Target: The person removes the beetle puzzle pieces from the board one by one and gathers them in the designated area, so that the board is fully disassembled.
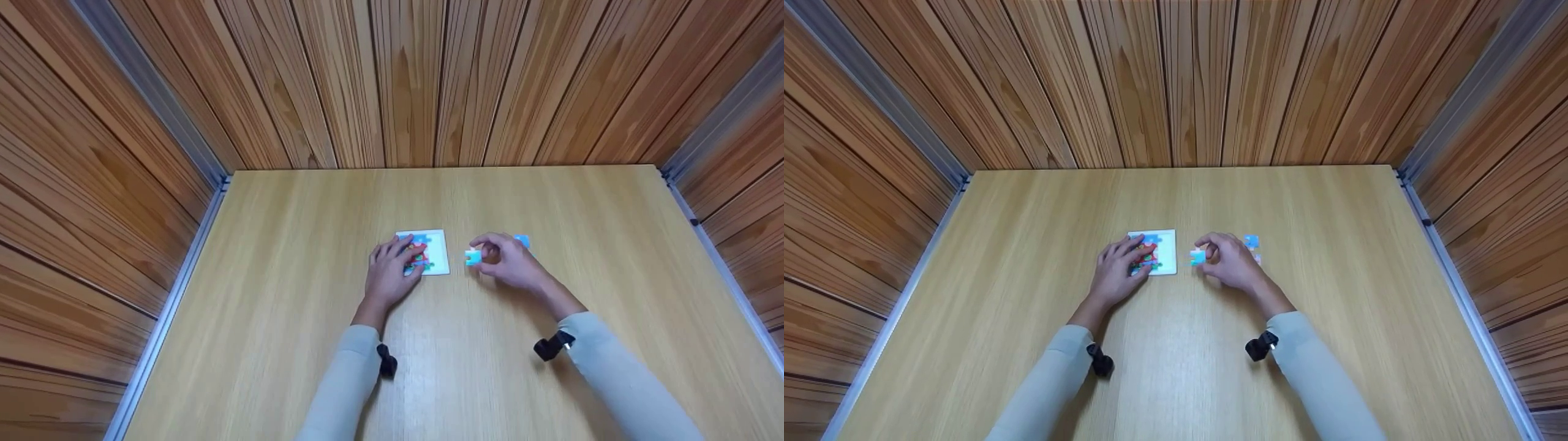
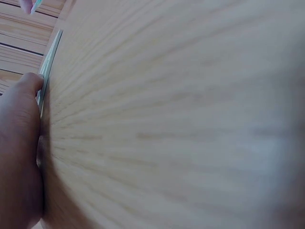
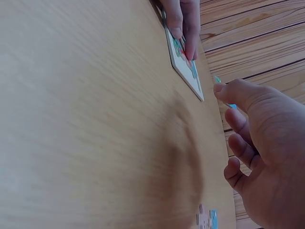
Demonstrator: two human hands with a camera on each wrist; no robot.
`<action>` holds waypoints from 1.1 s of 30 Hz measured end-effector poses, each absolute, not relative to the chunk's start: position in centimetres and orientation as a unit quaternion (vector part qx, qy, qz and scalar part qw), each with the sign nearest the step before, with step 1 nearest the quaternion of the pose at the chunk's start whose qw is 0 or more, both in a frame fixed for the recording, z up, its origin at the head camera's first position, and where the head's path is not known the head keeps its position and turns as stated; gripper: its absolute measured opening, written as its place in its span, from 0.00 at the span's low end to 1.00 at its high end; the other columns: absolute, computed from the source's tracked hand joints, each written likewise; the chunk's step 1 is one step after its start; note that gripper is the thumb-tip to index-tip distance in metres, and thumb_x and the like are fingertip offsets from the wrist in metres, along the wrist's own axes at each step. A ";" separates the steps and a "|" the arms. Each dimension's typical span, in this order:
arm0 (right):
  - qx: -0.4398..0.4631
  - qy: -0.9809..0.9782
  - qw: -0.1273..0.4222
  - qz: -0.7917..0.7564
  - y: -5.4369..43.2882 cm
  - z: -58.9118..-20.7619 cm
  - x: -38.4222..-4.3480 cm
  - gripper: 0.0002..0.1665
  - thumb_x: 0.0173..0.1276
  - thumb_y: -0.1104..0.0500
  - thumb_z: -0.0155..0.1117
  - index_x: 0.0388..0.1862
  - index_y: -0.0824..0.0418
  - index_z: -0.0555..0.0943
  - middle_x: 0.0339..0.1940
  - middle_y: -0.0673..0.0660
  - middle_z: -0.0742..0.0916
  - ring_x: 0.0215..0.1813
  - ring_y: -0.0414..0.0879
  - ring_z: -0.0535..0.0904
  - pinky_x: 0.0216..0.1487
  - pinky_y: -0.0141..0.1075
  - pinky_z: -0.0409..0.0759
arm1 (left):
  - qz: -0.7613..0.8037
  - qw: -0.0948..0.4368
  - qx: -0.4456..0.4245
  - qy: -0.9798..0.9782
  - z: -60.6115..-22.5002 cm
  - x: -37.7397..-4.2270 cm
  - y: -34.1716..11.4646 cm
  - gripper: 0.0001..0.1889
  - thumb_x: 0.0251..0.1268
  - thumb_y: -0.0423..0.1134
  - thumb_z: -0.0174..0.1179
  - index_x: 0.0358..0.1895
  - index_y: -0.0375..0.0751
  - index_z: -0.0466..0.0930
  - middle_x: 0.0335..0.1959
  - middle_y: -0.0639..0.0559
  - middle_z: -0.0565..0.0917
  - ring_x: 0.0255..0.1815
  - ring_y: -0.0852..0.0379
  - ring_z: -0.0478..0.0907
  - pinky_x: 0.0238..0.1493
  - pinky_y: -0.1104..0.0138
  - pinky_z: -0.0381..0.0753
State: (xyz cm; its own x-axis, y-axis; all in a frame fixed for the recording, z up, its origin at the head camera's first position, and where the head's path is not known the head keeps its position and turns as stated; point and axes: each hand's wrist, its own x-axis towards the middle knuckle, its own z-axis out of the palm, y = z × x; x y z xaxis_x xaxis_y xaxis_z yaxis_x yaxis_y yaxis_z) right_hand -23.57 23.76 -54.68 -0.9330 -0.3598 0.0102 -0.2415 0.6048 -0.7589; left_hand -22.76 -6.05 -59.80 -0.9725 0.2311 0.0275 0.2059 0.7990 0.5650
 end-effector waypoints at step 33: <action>-0.135 0.908 0.053 -0.393 31.6 -53.9 -21.9 0.27 0.72 0.67 0.79 0.68 0.67 0.84 0.46 0.62 0.87 0.47 0.48 0.78 0.47 0.23 0.76 | 0.295 0.021 0.112 0.949 -60.0 -22.8 -6.0 0.28 0.83 0.57 0.62 0.81 0.61 0.79 0.91 0.53 0.69 0.96 0.41 0.57 0.95 0.35 0.49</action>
